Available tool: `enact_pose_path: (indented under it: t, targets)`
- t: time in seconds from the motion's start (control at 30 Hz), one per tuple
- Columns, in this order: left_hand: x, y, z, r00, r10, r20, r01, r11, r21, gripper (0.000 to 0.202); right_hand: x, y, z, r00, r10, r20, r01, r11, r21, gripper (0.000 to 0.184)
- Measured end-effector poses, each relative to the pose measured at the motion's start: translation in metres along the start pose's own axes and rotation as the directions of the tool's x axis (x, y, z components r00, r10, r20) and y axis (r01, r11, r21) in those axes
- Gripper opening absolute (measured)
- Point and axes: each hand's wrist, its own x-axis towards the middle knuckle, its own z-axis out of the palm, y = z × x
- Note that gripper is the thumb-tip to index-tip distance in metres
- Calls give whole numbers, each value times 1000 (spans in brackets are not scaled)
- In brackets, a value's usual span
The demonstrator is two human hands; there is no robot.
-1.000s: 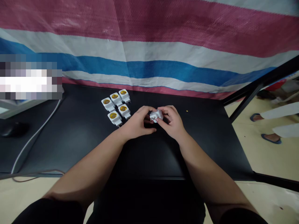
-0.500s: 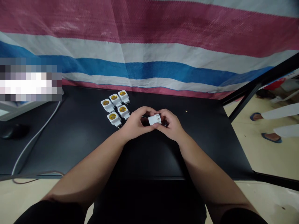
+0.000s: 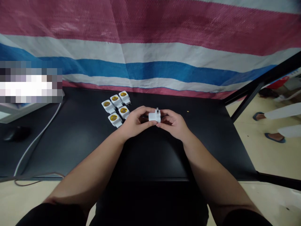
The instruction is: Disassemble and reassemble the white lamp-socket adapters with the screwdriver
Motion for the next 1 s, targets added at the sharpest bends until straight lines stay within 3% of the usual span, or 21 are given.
enact_pose_path:
  t: [0.33,0.6,1.0]
  targets:
    - [1,-7,-1,999,3,37,-1,999,-53,44,0,-1,-4,999,37,27,-39,997,66,54]
    - [0,-1,0,999,1,53,2,999,-52,41,-1,-4,-1,998,49,42,-52,995,80,53]
    - [1,-11,1,999,-35,-13,33,992,-124,44,0,1,3,997,-18,-75,19,1000,5,50]
